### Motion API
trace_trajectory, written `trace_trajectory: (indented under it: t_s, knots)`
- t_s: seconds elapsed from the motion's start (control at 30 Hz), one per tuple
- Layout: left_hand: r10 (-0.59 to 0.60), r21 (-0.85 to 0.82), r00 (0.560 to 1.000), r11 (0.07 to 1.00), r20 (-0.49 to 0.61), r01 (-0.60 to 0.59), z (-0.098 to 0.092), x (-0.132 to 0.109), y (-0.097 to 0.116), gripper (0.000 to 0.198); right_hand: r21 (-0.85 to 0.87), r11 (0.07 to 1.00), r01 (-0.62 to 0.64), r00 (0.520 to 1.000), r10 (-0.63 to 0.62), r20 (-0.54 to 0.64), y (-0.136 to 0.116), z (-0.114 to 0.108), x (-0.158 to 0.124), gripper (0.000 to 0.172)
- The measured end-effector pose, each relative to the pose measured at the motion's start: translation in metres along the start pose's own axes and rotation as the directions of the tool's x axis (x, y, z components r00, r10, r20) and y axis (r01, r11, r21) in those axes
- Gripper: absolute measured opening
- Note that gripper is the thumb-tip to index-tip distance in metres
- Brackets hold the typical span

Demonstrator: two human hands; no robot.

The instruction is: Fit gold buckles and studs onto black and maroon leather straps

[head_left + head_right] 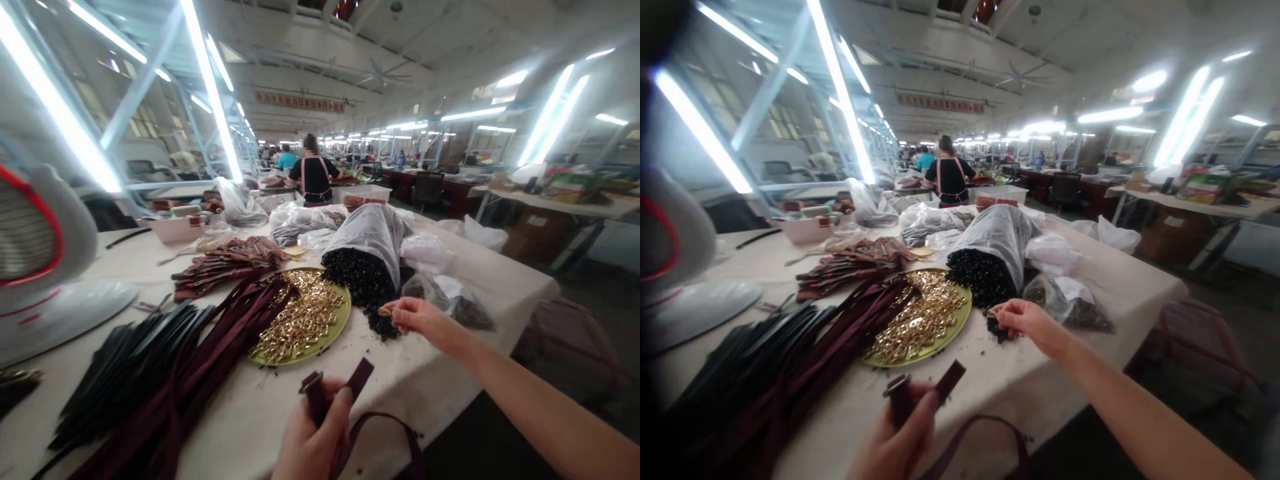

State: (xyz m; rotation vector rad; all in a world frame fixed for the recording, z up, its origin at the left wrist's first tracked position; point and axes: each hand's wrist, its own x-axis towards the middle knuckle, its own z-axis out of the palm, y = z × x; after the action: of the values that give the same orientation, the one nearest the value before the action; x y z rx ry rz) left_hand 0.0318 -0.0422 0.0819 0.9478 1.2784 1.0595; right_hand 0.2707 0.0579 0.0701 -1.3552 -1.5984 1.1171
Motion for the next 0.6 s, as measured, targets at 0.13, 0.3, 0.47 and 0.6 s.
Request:
trace_trajectory:
  t_s: [0.13,0.3,0.47,0.6]
  knots:
    - [0.123,0.027,0.989,0.992,-0.079,-0.121,0.003,0.002,-0.008,0.03,0.627,0.764,-0.152,0.961,-0.033,0.273,-0.021,0.075,-0.042,0.022]
    - [0.093,-0.035,0.986,0.994,-0.137,-0.099,-0.018,-0.007,-0.017,0.033,0.729,0.66,-0.18,0.973,0.01,0.231,-0.029,0.108,-0.046,0.023]
    - [-0.003,-0.062,0.999,0.998,-0.051,0.0,-0.028,-0.006,-0.027,0.029,0.602,0.797,-0.05,0.978,-0.082,0.19,-0.029,0.118,-0.041,0.027]
    - [-0.009,-0.083,0.998,0.996,0.057,0.014,-0.033,0.0,-0.031,0.029,0.489,0.872,-0.029,0.955,-0.119,0.27,-0.022,0.133,-0.045,0.031]
